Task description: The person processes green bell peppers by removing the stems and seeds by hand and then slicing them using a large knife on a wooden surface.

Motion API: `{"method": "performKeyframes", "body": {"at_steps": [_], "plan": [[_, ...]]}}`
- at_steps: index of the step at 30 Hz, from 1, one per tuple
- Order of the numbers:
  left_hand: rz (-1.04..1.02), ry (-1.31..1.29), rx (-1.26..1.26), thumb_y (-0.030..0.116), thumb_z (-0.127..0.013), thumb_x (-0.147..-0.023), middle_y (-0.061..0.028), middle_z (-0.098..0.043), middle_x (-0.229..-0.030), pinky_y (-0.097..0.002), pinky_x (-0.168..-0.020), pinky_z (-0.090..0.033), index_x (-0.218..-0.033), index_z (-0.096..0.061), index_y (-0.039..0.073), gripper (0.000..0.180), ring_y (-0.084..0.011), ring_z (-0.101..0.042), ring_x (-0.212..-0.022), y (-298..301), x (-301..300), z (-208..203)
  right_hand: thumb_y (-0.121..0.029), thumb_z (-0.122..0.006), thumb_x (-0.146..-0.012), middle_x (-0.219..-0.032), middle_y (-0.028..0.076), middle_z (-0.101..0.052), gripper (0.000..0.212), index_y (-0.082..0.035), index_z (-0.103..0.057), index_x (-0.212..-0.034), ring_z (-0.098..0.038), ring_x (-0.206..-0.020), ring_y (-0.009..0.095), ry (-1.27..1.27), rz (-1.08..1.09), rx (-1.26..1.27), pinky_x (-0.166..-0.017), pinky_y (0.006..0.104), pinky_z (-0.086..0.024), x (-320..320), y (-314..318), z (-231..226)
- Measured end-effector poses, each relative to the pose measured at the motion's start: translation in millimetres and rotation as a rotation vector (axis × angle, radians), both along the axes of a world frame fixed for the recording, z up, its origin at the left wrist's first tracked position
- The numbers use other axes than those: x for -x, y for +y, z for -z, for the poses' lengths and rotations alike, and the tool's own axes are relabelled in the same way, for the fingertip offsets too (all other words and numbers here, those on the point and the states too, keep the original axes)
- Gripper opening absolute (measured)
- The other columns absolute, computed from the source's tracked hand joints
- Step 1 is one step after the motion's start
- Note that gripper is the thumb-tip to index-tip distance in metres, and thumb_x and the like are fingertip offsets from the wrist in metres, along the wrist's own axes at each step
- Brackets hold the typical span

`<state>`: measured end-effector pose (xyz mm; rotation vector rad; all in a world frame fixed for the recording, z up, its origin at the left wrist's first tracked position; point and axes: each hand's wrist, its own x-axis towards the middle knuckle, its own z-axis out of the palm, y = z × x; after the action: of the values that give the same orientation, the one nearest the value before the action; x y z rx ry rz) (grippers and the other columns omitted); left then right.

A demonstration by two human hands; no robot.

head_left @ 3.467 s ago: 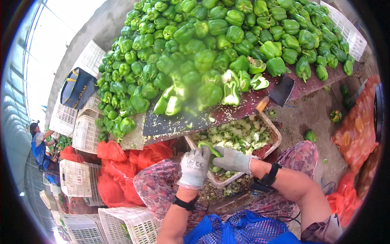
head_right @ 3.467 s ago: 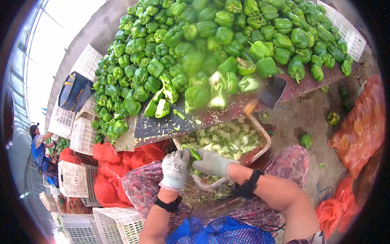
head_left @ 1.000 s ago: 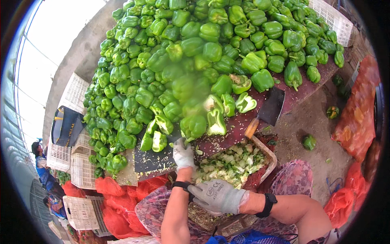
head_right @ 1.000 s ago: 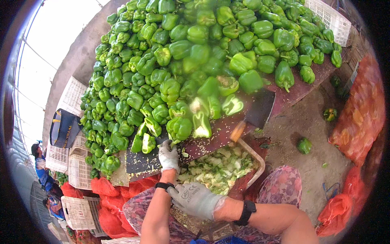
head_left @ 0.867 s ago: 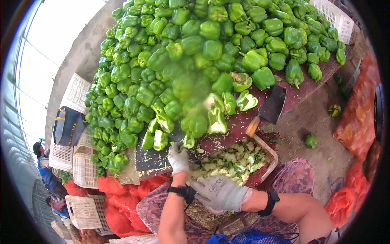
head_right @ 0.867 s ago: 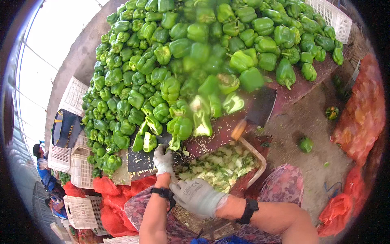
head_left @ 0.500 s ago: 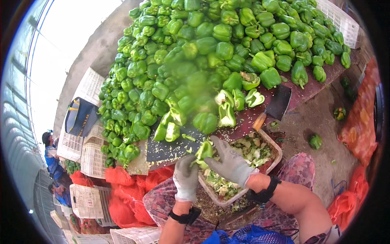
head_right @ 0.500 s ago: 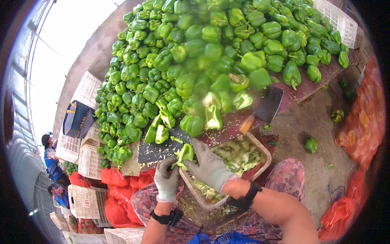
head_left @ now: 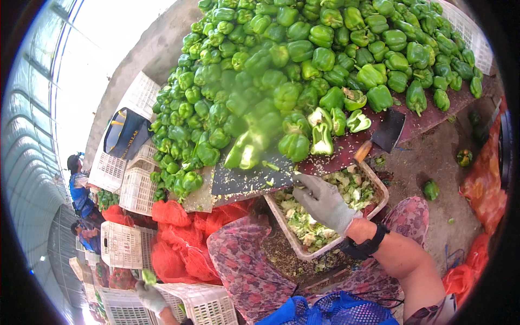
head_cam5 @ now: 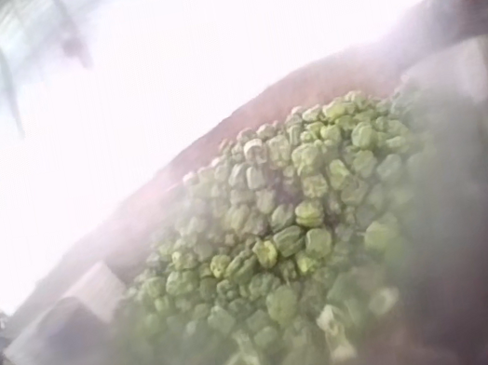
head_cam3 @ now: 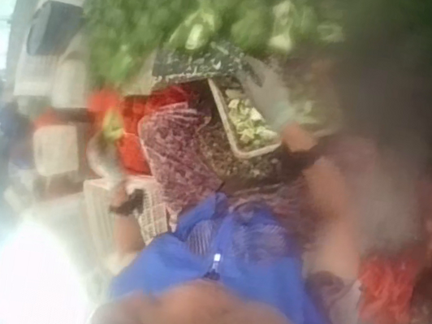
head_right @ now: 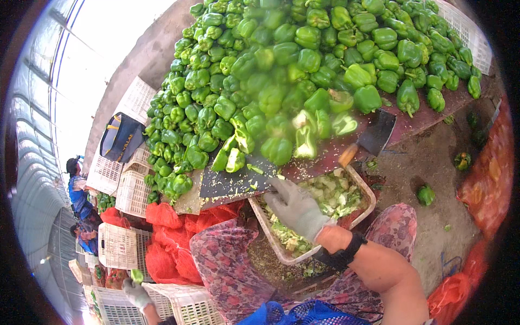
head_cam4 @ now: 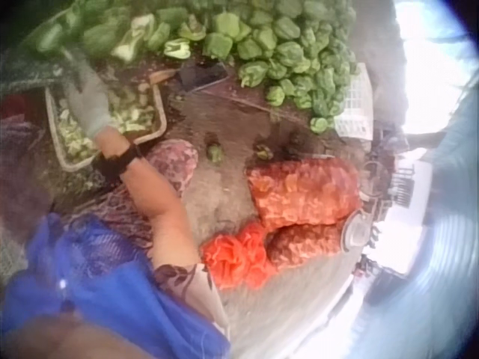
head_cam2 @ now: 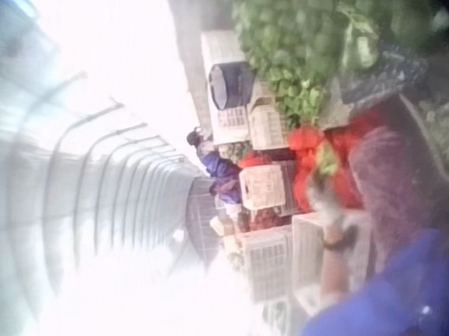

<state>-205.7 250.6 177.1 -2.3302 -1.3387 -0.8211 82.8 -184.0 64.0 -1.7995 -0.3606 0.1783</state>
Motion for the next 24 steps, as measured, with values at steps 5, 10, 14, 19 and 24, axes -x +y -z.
{"method": "performKeyframes", "body": {"at_steps": [5, 10, 14, 19, 24], "plan": [[0.363, -0.231, -0.021, 0.003, -0.063, -0.074, -0.0223, -0.048, -0.132, -0.0430, -0.098, -0.045, -0.119, -0.054, -0.005, 0.047, -0.0387, -0.053, -0.116, -2.1, -33.2, 10.6, -0.025, -0.058, -0.093, -0.107, 0.018, -0.061, 0.035, -0.006, -0.055, -0.122, -0.061, -0.092, 0.035, -0.240, -0.006, 0.059, -0.081, 0.0411, -0.050, 5.8, 12.8, 0.3], [0.874, -0.138, 0.372, 0.011, -0.065, -0.077, -0.0208, -0.053, -0.124, -0.0425, -0.095, -0.046, -0.115, -0.057, -0.002, 0.042, -0.0373, -0.055, -0.111, -97.9, -212.4, 79.5, -0.029, -0.058, -0.092, -0.104, 0.015, -0.062, 0.033, -0.008, -0.058, -0.117, -0.061, -0.091, 0.034, -0.241, -0.105, 0.142, -0.078, 0.0420, -0.050, 8.1, 20.4, 7.8], [0.943, 0.035, 0.554, 0.018, -0.067, -0.078, -0.0196, -0.057, -0.117, -0.0421, -0.092, -0.047, -0.111, -0.060, 0.000, 0.038, -0.0361, -0.057, -0.108, -135.0, -317.4, 156.5, -0.029, -0.059, -0.091, -0.101, 0.009, -0.064, 0.023, -0.009, -0.066, -0.098, -0.062, -0.091, 0.030, -0.294, -0.195, 0.234, -0.074, 0.0394, -0.051, 4.9, 16.3, 4.0], [0.796, 0.133, 0.526, 0.024, -0.070, -0.079, -0.0174, -0.059, -0.115, -0.0435, -0.092, -0.046, -0.109, -0.061, 0.003, 0.038, -0.0354, -0.055, -0.108, -142.2, -382.5, 210.1, -0.029, -0.060, -0.090, -0.109, 0.013, -0.063, 0.021, -0.009, -0.062, -0.096, -0.062, -0.093, 0.033, -0.212, -0.220, 0.284, -0.075, 0.0426, -0.051, 2.8, 12.3, 8.6], [0.802, 0.160, 0.256, 0.018, -0.070, -0.077, -0.0163, -0.060, -0.105, -0.0430, -0.087, -0.047, -0.102, -0.062, 0.004, 0.030, -0.0357, -0.057, -0.099, -135.1, -406.2, 229.8, -0.029, -0.061, -0.089, -0.117, 0.017, -0.059, 0.032, -0.012, -0.056, -0.115, -0.062, -0.094, 0.037, -0.197, -0.196, 0.287, -0.082, 0.0436, -0.052, 0.5, 11.1, 15.7]]}}
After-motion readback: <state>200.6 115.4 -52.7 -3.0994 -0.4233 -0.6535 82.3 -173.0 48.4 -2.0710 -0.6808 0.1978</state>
